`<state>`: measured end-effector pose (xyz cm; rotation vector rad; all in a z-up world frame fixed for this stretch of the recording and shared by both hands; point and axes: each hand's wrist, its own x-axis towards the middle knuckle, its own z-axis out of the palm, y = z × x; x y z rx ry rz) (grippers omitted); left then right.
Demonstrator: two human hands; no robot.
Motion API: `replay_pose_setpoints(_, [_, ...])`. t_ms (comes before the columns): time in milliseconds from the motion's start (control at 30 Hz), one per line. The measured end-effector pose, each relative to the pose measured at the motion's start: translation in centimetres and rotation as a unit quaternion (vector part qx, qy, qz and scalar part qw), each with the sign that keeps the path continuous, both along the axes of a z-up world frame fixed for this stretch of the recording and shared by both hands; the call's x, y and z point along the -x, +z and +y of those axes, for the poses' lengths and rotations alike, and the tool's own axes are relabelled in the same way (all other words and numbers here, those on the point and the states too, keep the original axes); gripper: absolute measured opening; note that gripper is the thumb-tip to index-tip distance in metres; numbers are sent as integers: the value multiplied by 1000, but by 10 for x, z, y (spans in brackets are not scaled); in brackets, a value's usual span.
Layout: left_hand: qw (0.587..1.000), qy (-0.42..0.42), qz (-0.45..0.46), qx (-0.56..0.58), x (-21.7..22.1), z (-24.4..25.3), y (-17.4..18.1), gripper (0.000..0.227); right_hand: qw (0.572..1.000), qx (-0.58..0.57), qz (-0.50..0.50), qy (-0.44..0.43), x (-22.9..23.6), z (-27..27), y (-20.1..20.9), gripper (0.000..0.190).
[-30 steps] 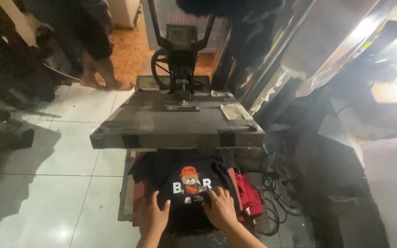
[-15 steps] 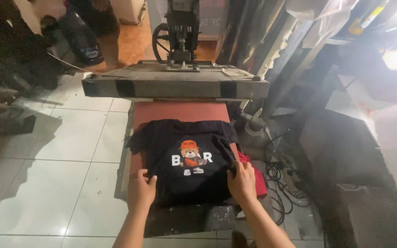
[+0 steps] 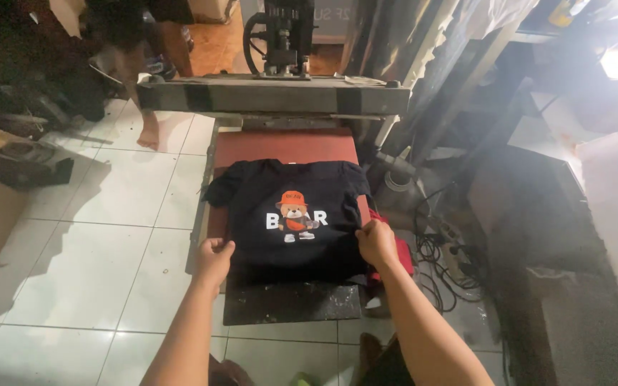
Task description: The person operates a heat press machine to apply a graphic design onto t-shirts. They place a red t-shirt on the press, lower the heated platen, and then remove it. They repeat the process with a black t-shirt, smoothing the fabric and ensuring the design is properly aligned before pressing.
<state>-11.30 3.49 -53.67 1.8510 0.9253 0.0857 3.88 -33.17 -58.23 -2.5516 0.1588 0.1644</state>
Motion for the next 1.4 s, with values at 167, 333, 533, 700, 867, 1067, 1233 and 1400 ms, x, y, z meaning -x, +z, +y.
replay_pose_setpoints(167, [995, -66, 69, -11, 14, 0, 12, 58, 994, -112, 12, -4, 32, 11, 50, 36])
replay_pose_setpoints(333, [996, -36, 50, 58, 34, -4, 21, 50, 910, -398, 96, -63, 54, 0, 63, 71])
replay_pose_setpoints(533, [970, -166, 168, -49, 43, -12, 67, 69, 994, -63, 95, 6, 59, -14, 102, 68])
replay_pose_setpoints(700, [987, -90, 81, -103, -15, -1, 19, 66, 998, -36, 18, -46, 8, 6, 38, 58])
replay_pose_setpoints(867, [986, -83, 84, -119, -26, -1, 4, 49, 997, -39, 53, -32, 9, 9, 49, 56])
replay_pose_setpoints(1067, [996, 36, -36, 77, -12, -14, 28, 56, 928, -332, 86, -144, 13, 2, 44, 41])
replay_pose_setpoints(1233, [997, -23, -5, 73, 0, -28, 63, 55, 895, -405, 128, -133, 23, 14, 50, 58])
replay_pose_setpoints(1400, [985, 38, -115, 120, -4, -27, 71, 48, 832, -532, 34, -151, 20, 8, 47, 26])
